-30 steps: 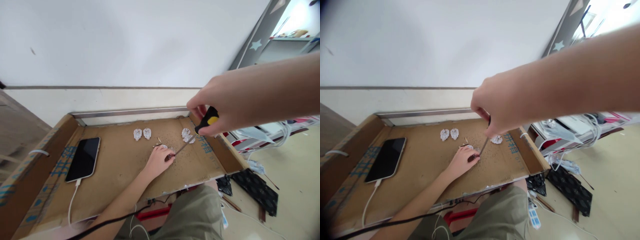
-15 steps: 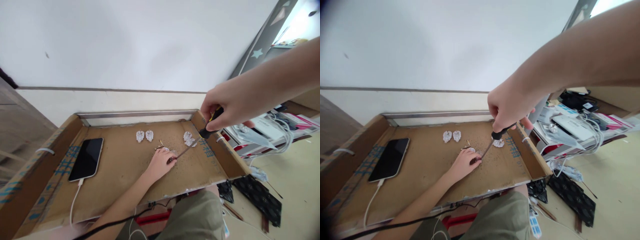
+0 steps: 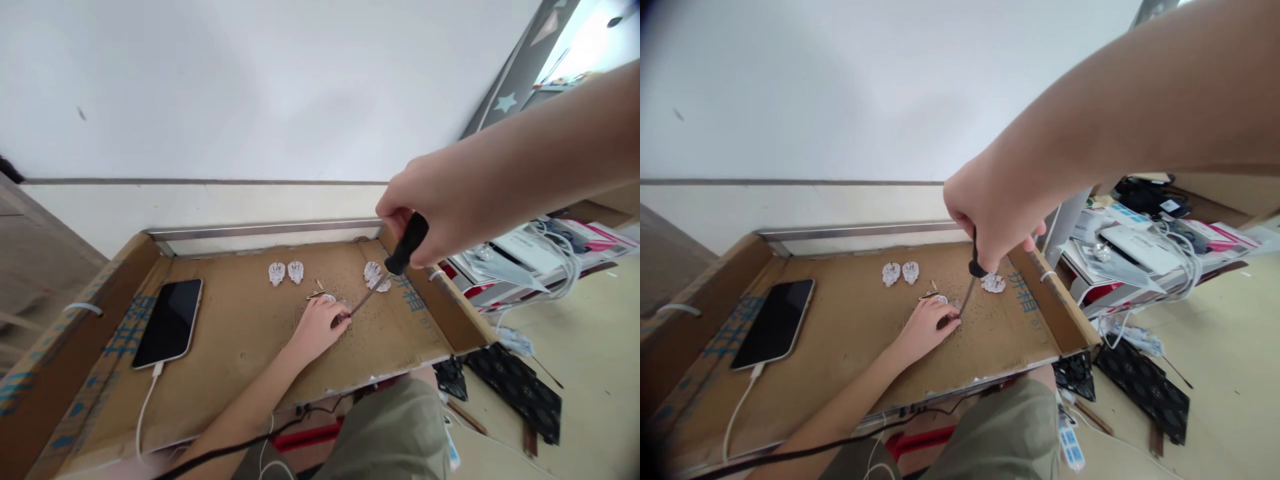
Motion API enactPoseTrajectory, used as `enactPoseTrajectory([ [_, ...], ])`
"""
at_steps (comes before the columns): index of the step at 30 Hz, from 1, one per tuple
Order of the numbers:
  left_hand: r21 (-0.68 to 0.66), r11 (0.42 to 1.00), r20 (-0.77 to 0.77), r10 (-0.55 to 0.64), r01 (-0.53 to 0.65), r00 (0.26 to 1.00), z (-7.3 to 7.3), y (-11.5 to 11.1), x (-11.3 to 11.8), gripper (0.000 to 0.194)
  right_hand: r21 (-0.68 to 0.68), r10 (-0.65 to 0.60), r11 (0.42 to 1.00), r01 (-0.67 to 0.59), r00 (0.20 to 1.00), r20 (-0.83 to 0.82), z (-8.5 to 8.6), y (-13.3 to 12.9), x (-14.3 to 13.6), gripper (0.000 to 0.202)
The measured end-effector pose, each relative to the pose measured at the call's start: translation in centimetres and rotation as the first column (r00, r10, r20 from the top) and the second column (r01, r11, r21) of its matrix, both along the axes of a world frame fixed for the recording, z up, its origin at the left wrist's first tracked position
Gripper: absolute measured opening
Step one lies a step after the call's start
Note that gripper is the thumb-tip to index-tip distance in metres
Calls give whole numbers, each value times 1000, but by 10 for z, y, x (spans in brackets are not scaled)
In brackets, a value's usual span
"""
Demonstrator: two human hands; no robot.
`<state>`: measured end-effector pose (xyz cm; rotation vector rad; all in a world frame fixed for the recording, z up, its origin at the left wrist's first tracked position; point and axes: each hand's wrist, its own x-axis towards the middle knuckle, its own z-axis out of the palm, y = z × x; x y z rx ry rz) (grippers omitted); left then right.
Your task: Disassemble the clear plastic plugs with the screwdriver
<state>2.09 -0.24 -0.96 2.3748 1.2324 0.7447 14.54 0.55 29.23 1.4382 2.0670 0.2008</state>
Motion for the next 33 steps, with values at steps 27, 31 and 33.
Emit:
enactPoseTrajectory([
  [27,-4,1000,30,8,-8,1000,0,0,0,6,350,74,929,123,863,-500,-52,77,28,52],
  [31,-4,1000,24,9,-8,1000,-1,0,0,6,100,-40,992,74,951,-307,-17,28,5,46],
  [33,-2,1000,23,4,-4,1000,-1,0,-1,6,-29,-19,999,15,991,-130,-1,10,-5,41],
])
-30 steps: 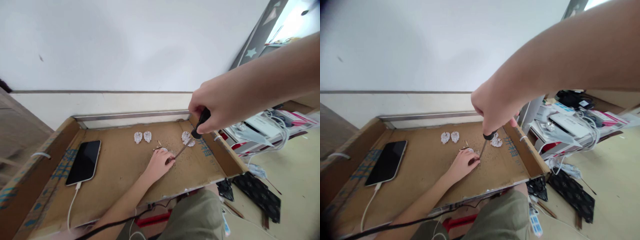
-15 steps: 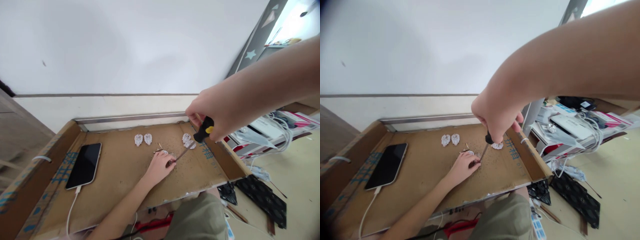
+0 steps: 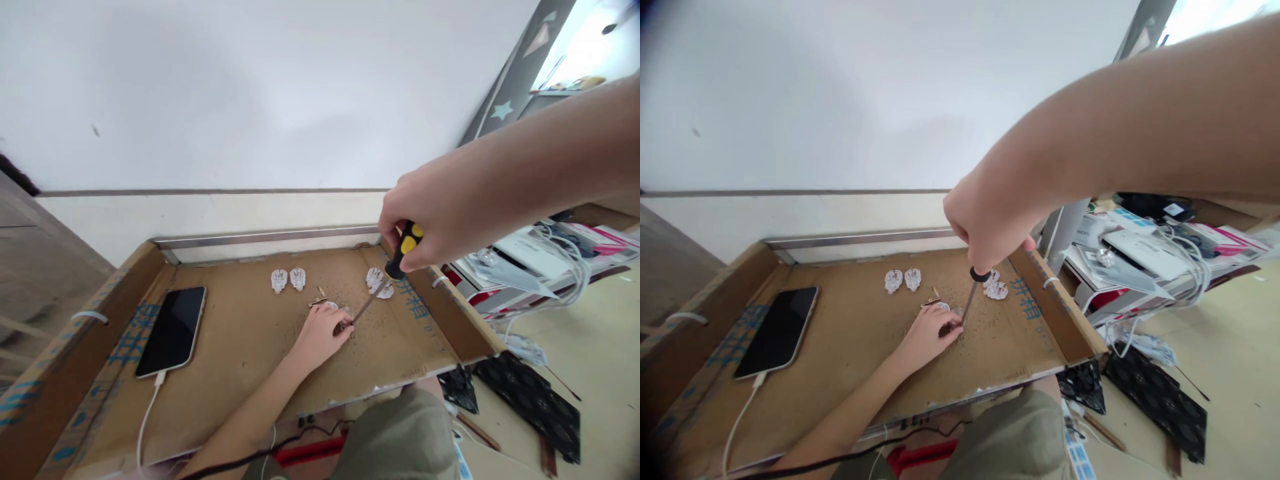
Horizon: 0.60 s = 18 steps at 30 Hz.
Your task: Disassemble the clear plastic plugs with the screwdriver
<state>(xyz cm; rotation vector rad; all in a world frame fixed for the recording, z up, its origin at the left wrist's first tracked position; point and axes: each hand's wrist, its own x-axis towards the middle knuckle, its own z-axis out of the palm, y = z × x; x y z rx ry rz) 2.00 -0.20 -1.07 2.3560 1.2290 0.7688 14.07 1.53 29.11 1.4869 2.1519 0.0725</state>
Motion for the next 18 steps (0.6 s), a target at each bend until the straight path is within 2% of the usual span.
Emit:
enactPoseTrajectory([
  [2,0,1000,-1,-5,5,1000,0,1,0,6,-27,0,1000,2,998,68,8,-9,-5,40],
  [5,4,1000,-3,-8,8,1000,-1,1,0,6,-17,-29,999,31,995,99,8,-8,-6,43],
  [8,7,1000,-2,-6,6,1000,-1,2,1,7,-60,87,995,-77,978,189,4,-4,-5,40],
  [10,2,1000,-4,-2,2,1000,-1,1,1,7,-56,121,992,-112,977,177,2,-3,-4,38],
  [13,6,1000,-3,0,0,1000,-1,1,1,7,-78,163,984,-159,985,54,2,-1,2,40],
  [16,15,1000,1,1,-1,1000,-1,1,1,6,-131,220,965,-229,972,-80,0,17,25,41],
  [18,14,1000,-1,5,-5,1000,-1,0,1,5,-137,170,964,-228,925,-340,-8,40,48,44],
])
